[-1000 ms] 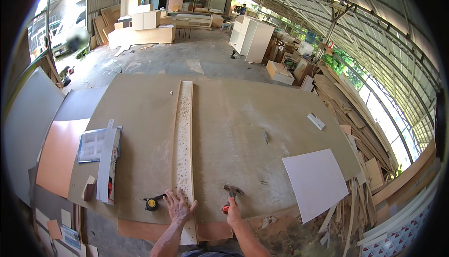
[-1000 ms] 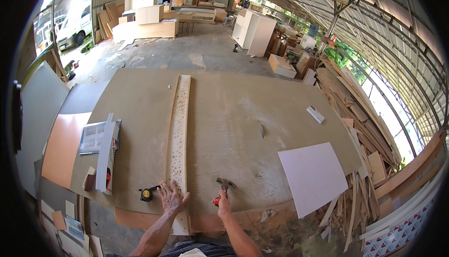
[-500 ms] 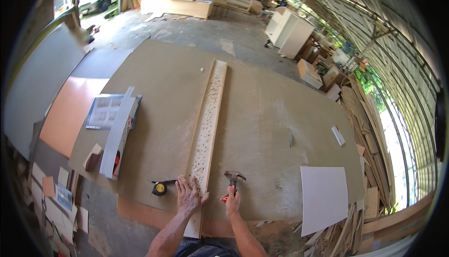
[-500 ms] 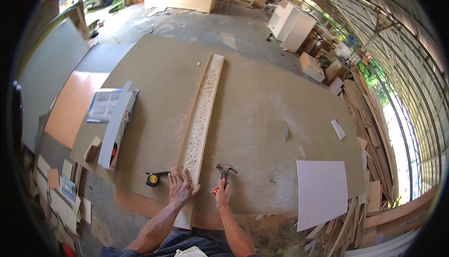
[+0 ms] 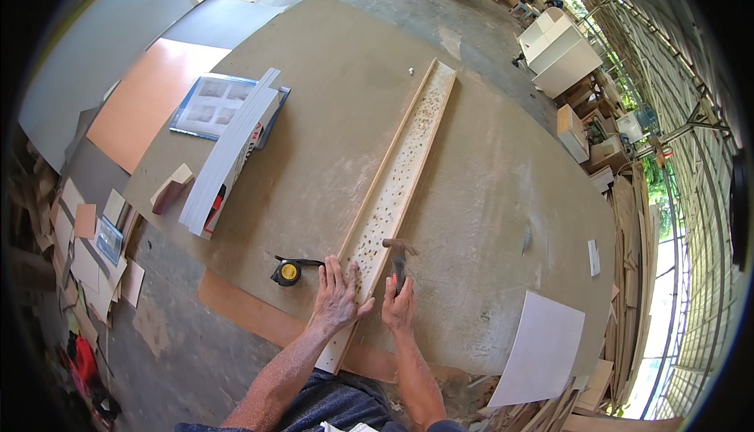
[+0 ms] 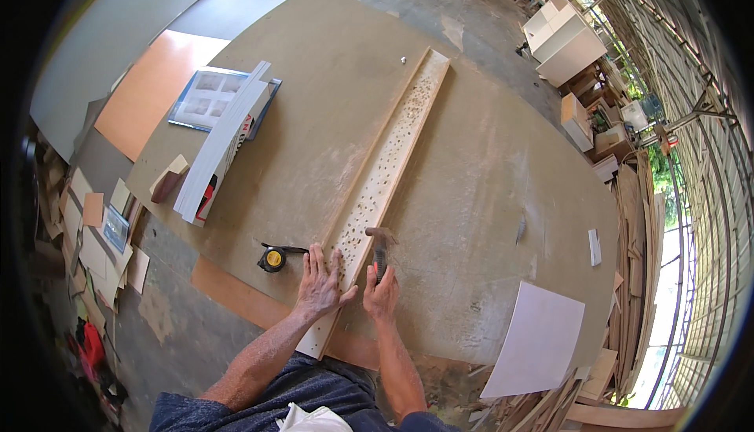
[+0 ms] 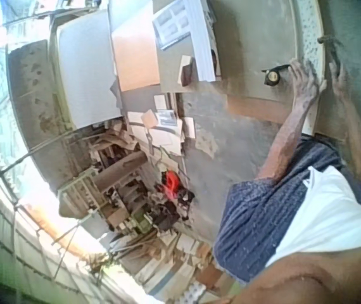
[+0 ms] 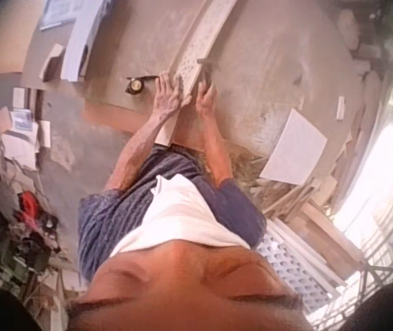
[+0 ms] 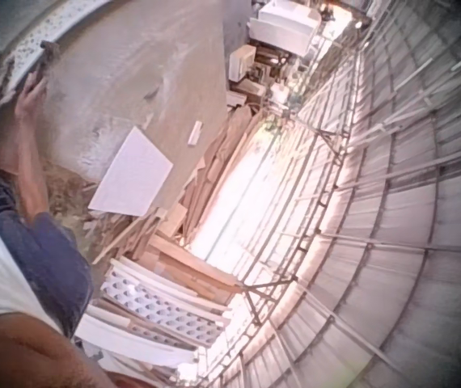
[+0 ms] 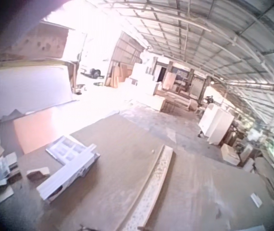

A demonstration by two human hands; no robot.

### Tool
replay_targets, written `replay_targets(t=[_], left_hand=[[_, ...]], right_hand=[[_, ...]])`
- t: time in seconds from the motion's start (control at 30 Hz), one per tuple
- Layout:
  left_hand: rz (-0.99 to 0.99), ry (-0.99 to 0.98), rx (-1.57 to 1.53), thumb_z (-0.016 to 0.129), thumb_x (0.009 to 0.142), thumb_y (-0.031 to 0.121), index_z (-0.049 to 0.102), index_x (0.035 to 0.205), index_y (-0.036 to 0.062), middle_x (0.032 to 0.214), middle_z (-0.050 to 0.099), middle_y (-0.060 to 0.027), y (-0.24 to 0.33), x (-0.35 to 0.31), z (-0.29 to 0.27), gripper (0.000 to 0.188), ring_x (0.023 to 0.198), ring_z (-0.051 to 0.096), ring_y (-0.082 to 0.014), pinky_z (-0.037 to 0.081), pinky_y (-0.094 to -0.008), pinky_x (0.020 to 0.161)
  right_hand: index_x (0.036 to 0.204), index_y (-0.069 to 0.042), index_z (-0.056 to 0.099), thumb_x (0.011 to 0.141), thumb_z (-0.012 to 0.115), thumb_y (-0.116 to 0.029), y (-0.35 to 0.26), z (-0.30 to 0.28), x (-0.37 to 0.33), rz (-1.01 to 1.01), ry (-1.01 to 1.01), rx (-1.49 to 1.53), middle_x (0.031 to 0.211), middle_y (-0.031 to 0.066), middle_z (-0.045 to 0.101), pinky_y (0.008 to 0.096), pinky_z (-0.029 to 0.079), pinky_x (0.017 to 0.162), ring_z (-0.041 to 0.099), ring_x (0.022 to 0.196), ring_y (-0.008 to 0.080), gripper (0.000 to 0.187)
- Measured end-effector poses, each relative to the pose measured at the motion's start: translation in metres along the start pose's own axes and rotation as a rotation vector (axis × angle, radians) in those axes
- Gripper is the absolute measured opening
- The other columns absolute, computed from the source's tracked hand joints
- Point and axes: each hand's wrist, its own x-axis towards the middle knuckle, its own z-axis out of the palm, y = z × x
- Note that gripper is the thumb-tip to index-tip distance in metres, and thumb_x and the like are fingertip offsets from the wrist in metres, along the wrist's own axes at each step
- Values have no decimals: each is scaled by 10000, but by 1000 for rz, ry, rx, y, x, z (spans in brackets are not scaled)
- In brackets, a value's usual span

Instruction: The person measures a white board with a tape measure and then peels a protective plastic film from its surface. The person works in a workshop environment, handling the board and the film by hand.

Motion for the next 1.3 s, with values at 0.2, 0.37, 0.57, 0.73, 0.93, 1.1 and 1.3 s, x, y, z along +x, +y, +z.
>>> replay_targets(t=[0.2,0.37,0.57,0.73,0.93,1.1,1.3], left_hand=[[-40,-22,-1,604,857,720,314,1585,-29,1558,190,-451,-3,0,-2,1083,1488,193,-576,187,-627,1225],[-23,-24,-29,619,855,704,314,1587,-25,1557,195,-446,-3,1,-2,1077,1485,186,-588,197,-656,1210],[-27,-54,-16,606,864,711,273,1603,-17,1565,174,-443,-5,1,1,1090,1489,174,-586,181,-655,1216],[-42,-59,-16,599,866,713,241,1614,-14,1568,168,-446,-5,2,-1,1103,1489,165,-589,166,-650,1222],[-33,-69,-25,600,868,706,271,1604,-20,1570,172,-444,1,3,-1,1085,1489,155,-596,154,-653,1224],[-34,-40,-22,616,855,716,294,1596,-19,1554,197,-452,-2,1,-2,1093,1474,186,-607,186,-674,1205],[-12,-95,-14,607,867,717,268,1604,-18,1550,180,-460,-5,5,-1,1094,1474,165,-613,181,-684,1198]], right_hand=[[1059,19,529,1062,553,-366,-14,-4,62,-120,-71,-90,861,213,626,513,488,699,644,797,388,385],[1133,48,507,1070,545,-337,-24,-5,92,-171,210,141,871,196,606,498,487,702,618,794,359,392],[1126,14,535,1073,484,-426,-8,1,102,-68,-323,-361,764,172,651,497,523,676,648,665,325,446],[1083,-5,537,1076,491,-387,-31,-9,109,-243,134,-184,708,132,637,450,498,678,658,654,322,384],[1035,-17,555,1060,530,-372,19,18,104,-169,-139,-342,732,142,654,472,479,737,659,662,338,357],[1002,-14,565,1050,537,-377,3,32,170,-55,2,-251,804,209,693,511,464,781,670,730,405,367],[980,10,563,1047,491,-462,4,55,302,55,89,-321,956,250,695,527,443,879,659,933,425,483]])
